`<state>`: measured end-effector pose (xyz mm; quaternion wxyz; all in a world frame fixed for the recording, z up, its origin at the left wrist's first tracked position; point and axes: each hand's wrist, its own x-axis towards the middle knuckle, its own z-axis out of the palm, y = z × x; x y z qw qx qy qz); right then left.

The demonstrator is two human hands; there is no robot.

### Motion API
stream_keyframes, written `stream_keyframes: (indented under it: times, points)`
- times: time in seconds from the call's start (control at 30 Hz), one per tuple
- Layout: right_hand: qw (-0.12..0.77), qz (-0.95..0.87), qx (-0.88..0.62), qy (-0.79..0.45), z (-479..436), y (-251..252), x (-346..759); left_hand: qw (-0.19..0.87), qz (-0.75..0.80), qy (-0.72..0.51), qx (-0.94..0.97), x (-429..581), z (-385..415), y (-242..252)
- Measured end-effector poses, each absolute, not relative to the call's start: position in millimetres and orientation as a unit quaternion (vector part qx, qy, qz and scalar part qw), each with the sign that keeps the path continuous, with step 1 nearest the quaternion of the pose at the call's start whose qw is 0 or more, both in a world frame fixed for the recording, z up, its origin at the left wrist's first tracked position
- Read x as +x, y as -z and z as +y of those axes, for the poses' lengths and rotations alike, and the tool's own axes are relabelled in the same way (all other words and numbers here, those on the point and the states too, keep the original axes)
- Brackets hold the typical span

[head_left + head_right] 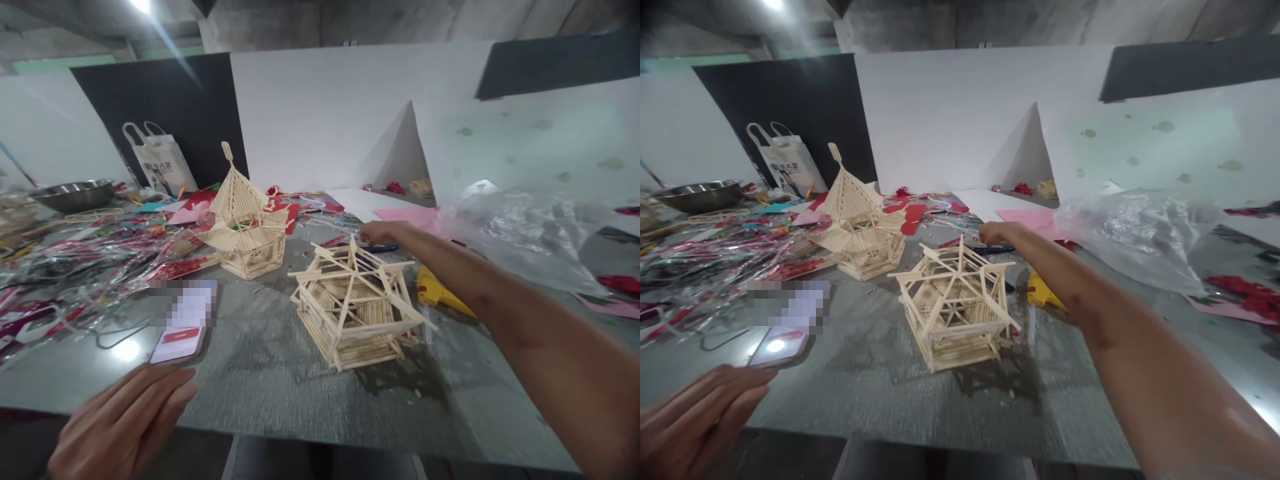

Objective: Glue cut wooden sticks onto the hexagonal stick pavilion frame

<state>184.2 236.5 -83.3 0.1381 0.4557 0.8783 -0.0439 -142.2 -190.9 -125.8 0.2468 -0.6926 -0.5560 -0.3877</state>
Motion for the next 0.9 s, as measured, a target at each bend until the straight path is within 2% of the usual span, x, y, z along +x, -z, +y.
stream_keyframes:
  times: [0.2,0.3,0.37,0.47,0.57,0.77,0.83,0.9]
  points:
    - [-0.045,0.889,0.438,0.126,199,32,209,0.231,-0.547,0.356,-0.722,-119,-180,77]
    - [-0.158,0.879,0.401,0.203,163,3,218,0.23,-0.478,0.365,-0.765,-103,-155,43]
    - [-0.232,0.861,0.362,0.273,131,-11,216,0.187,-0.481,0.405,-0.755,-85,-127,21]
    - [-0.336,0.769,0.309,0.447,75,-20,208,0.018,-0.494,0.444,-0.747,-49,-82,-4]
    - [-0.406,0.706,0.294,0.501,25,-14,201,-0.11,-0.466,0.442,-0.758,-11,-50,-15]
    - [-0.465,0.67,0.268,0.513,-20,12,203,-0.252,-0.386,0.415,-0.784,30,-46,-8]
    - [-0.458,0.696,0.276,0.48,-19,16,208,-0.272,-0.385,0.406,-0.783,33,-50,-7]
    - [-0.419,0.752,0.331,0.387,-10,18,221,-0.259,-0.41,0.396,-0.78,31,-53,-9]
